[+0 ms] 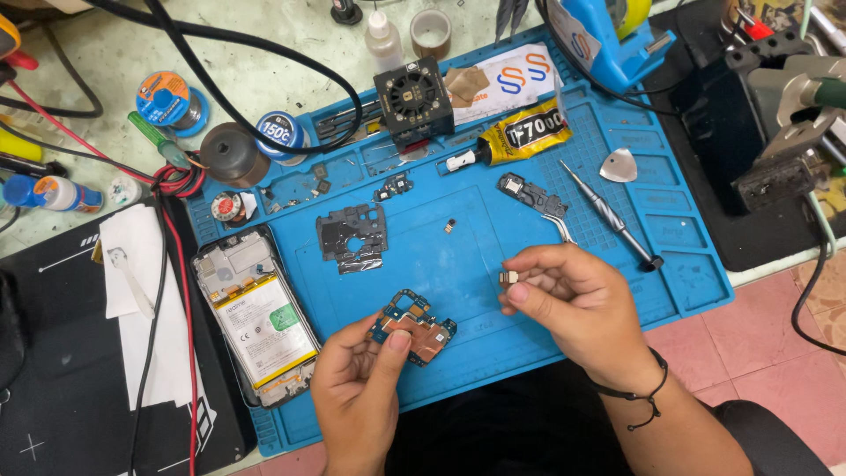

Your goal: The person disassembles a smartphone, removes the motherboard, and cleans it with a brush. The person handles the battery, screen, and various small components on a blue work mat.

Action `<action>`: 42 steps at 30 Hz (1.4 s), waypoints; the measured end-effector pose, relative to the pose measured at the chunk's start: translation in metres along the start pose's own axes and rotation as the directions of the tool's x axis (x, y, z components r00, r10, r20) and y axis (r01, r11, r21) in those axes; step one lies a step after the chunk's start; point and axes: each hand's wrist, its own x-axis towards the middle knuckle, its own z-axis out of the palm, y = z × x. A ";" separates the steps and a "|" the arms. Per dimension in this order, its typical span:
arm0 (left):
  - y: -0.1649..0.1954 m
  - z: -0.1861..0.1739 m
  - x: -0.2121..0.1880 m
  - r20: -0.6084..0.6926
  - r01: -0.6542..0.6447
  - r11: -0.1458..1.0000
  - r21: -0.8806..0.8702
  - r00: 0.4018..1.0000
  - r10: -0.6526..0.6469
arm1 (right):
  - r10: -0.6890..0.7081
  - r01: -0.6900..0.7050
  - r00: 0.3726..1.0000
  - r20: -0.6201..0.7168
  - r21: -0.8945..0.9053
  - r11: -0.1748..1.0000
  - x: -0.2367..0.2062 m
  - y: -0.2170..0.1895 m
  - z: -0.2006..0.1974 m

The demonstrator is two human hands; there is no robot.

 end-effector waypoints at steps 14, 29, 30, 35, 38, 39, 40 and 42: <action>-0.006 -0.001 0.000 -0.003 -0.038 0.999 -0.015 0.999 0.038 | -0.014 0.014 1.000 0.010 0.049 0.999 0.000 0.005 -0.003; -0.004 0.000 -0.001 -0.020 -0.024 0.999 0.023 1.000 0.024 | -0.040 0.041 0.998 0.047 -0.008 0.999 -0.001 0.006 -0.003; -0.004 0.000 -0.001 -0.019 -0.027 0.999 0.021 0.999 0.027 | -0.044 0.044 0.998 0.046 -0.007 0.999 -0.001 0.006 -0.002; -0.003 0.001 -0.001 -0.016 -0.030 0.999 0.010 0.999 0.030 | -0.060 0.061 0.997 0.049 -0.005 0.998 0.000 0.005 0.000; -0.003 0.001 -0.001 -0.012 -0.028 1.000 0.003 1.000 0.028 | -0.069 0.068 0.996 0.052 0.011 0.998 0.001 0.005 0.000; -0.003 0.001 -0.001 -0.009 -0.030 1.000 0.003 1.000 0.030 | -0.067 0.067 0.997 0.049 0.006 0.998 0.001 0.004 0.000; -0.003 0.001 -0.001 -0.006 -0.032 0.999 0.003 0.999 0.032 | -0.065 0.065 0.997 0.046 0.002 0.998 0.001 0.004 0.000; -0.003 0.001 -0.001 -0.002 -0.036 0.999 0.003 0.999 0.036 | -0.058 0.058 0.998 0.036 0.003 0.998 0.000 0.004 0.000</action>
